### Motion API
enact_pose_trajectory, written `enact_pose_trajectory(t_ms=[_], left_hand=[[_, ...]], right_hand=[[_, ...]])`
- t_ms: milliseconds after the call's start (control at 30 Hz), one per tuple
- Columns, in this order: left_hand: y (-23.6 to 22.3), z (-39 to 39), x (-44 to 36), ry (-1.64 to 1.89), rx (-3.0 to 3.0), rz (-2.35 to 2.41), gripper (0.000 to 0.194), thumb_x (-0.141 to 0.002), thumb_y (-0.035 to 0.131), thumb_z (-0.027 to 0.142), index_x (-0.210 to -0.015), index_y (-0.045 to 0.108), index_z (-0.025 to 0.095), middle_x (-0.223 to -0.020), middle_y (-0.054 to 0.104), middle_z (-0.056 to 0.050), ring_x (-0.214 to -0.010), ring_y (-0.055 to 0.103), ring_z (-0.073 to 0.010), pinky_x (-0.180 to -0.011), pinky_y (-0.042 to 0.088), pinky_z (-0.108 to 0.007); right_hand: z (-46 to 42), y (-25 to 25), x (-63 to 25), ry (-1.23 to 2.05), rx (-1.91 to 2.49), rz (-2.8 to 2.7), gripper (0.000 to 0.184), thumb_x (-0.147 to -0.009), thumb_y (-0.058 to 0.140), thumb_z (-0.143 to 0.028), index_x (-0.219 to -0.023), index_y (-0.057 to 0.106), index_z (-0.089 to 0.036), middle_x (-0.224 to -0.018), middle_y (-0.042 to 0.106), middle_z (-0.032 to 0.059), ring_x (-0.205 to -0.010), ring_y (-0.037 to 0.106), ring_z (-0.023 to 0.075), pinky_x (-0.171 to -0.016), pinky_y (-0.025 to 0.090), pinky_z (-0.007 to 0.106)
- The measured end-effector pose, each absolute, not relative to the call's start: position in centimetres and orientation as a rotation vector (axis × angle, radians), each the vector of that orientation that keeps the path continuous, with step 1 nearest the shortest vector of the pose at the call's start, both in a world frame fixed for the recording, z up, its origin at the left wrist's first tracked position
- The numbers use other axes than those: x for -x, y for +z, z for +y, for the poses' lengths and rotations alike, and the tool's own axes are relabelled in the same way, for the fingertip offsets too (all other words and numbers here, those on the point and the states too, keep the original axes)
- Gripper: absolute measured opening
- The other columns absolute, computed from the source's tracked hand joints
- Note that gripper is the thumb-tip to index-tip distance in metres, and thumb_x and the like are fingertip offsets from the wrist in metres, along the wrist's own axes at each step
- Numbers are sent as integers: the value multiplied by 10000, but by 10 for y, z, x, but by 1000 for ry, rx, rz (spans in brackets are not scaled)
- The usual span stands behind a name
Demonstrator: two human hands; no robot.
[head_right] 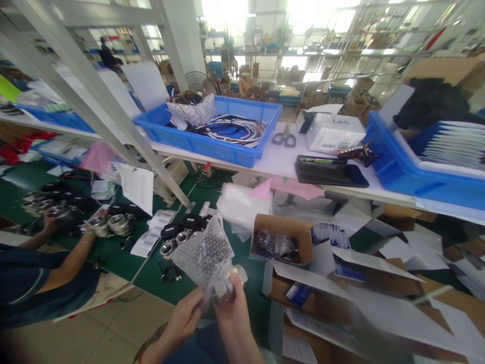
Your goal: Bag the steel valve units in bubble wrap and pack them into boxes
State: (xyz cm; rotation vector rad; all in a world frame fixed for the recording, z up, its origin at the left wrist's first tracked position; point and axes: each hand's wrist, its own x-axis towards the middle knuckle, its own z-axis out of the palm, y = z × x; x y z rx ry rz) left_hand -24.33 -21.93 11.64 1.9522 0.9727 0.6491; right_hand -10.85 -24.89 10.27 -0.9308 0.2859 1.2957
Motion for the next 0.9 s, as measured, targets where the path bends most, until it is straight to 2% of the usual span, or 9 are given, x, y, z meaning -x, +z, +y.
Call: enact_pose_trajectory(t_ms=[100, 200, 300, 400, 567, 667, 733, 800, 900], left_hand=[[121, -221, 237, 723, -2097, 1006, 166, -888, 416, 191, -919, 579, 191, -833, 620, -64, -735, 608, -177, -675, 516, -272], [131, -215, 224, 585, -2133, 1161, 273, -882, 517, 289, -1126, 556, 171, -994, 633, -110, -818, 654, -209, -734, 561, -327], [139, -209, 215, 329, -2210, 1255, 234, -888, 541, 332, -1058, 605, 185, -1002, 658, -112, -895, 675, -256, -794, 567, -383], [146, -205, 214, 229, -2240, 1142, 198, -927, 456, 274, -969, 629, 188, -947, 670, -100, -861, 673, -247, -770, 566, -376], [144, -196, 213, 493, -2085, 1156, 393, -864, 453, 124, -1235, 572, 176, -1054, 684, -102, -940, 672, -207, -847, 568, -349], [139, -188, 205, 630, -2112, 1230, 245, -926, 471, 208, -1078, 662, 182, -954, 705, -87, -884, 677, -214, -823, 565, -358], [138, -184, 196, 673, -2167, 1233, 237, -961, 462, 244, -969, 692, 186, -888, 711, -71, -838, 682, -207, -789, 556, -335], [140, -183, 187, 696, -2236, 1222, 262, -980, 445, 238, -951, 700, 186, -869, 715, -65, -802, 687, -194, -749, 544, -305], [147, -189, 177, 699, -2384, 1161, 260, -987, 451, 222, -978, 708, 182, -855, 723, -68, -755, 692, -188, -687, 529, -285]], right_hand=[[-250, 105, 111, 1254, 1008, 332, 405, -608, 831, -365, -935, 657, -202, -857, 762, 16, -748, 704, 187, -684, 574, 299], [-251, 106, 113, 1197, 1112, 240, 511, -542, 864, -324, -979, 635, -194, -834, 758, 15, -722, 699, 199, -660, 564, 300], [-253, 102, 113, 1180, 1194, 167, 549, -511, 875, -292, -987, 629, -172, -844, 764, 41, -733, 702, 216, -682, 565, 318], [-254, 97, 111, 1154, 1231, 110, 554, -523, 869, -292, -1001, 622, -159, -856, 763, 50, -738, 695, 213, -690, 559, 320], [-253, 95, 105, 1115, 1360, -24, 560, -570, 837, -302, -1059, 616, -142, -911, 757, 62, -802, 690, 220, -745, 541, 322], [-252, 104, 103, 1058, 1478, -213, 509, -580, 836, -313, -1014, 623, -152, -903, 748, 47, -820, 676, 214, -770, 521, 313], [-251, 113, 104, 1004, 1558, -325, 452, -559, 845, -324, -920, 621, -166, -806, 729, 17, -738, 651, 196, -710, 507, 294], [-251, 122, 105, 966, 1603, -395, 415, -548, 845, -315, -869, 620, -180, -726, 703, -9, -660, 616, 177, -640, 486, 275], [-249, 127, 105, 976, 1515, -366, 370, -594, 827, -283, -913, 662, -196, -735, 708, -19, -657, 604, 170, -625, 475, 263]])
